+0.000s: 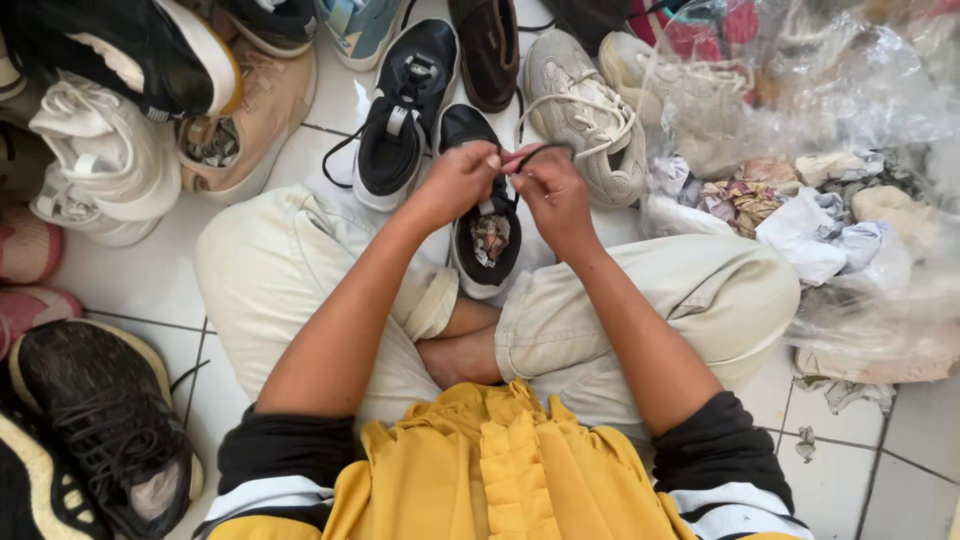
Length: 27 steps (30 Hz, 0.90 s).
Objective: The person stuffs the inside of a black sneaker with crumpled paper from a pile and then ties the shoelaces into a knot.
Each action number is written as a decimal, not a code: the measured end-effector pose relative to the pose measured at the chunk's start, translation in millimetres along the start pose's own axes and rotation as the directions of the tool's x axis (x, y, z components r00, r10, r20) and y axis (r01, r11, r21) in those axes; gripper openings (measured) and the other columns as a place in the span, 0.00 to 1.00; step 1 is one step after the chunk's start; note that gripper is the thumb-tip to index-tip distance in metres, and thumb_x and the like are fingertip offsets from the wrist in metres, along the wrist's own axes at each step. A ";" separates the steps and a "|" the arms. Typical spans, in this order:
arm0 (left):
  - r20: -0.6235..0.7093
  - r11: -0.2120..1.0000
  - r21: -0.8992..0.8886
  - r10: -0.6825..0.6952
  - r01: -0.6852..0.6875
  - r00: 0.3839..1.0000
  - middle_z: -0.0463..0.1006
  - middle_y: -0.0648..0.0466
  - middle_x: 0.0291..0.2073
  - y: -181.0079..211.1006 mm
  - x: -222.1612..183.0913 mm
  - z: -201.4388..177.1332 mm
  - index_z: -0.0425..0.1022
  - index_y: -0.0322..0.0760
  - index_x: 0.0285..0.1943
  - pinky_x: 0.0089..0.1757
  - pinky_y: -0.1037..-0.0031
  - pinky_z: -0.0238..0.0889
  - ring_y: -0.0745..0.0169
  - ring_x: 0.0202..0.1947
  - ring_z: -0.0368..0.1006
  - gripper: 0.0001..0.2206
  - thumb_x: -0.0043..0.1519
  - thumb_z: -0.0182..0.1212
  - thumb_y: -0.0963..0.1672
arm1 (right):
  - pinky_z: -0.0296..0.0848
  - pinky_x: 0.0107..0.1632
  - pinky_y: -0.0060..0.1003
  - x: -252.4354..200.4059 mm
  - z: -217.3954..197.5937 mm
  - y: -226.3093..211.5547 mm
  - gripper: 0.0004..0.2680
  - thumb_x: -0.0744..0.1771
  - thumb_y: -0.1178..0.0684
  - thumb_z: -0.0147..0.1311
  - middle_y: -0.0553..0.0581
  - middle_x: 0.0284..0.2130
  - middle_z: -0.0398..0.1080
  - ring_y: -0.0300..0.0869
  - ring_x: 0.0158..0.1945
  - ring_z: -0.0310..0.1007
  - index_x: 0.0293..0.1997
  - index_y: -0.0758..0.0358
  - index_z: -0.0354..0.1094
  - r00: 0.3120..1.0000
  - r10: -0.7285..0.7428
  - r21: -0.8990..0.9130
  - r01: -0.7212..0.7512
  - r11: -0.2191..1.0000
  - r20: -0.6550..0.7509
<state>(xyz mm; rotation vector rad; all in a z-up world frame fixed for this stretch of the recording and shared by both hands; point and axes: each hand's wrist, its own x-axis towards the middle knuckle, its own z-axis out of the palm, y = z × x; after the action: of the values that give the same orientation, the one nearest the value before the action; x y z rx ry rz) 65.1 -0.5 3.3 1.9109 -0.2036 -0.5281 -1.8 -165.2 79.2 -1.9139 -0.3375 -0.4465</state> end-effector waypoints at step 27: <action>-0.051 0.772 0.381 0.567 -0.509 0.822 0.78 0.58 0.45 30.9 -59.3 -23.5 0.73 0.50 0.47 0.48 0.59 0.66 0.48 0.50 0.73 0.03 0.67 0.59 0.46 | 0.70 0.30 0.23 -18.4 -13.9 23.6 0.06 0.68 0.54 0.60 0.49 0.24 0.68 0.30 0.23 0.66 0.43 0.65 0.74 0.667 0.653 0.336 -0.745 0.576 0.359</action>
<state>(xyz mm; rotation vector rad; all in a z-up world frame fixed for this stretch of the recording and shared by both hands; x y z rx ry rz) 26.3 29.5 54.5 2.1027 -0.7630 0.0702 -9.9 -187.4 56.1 -1.4515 0.2126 0.3566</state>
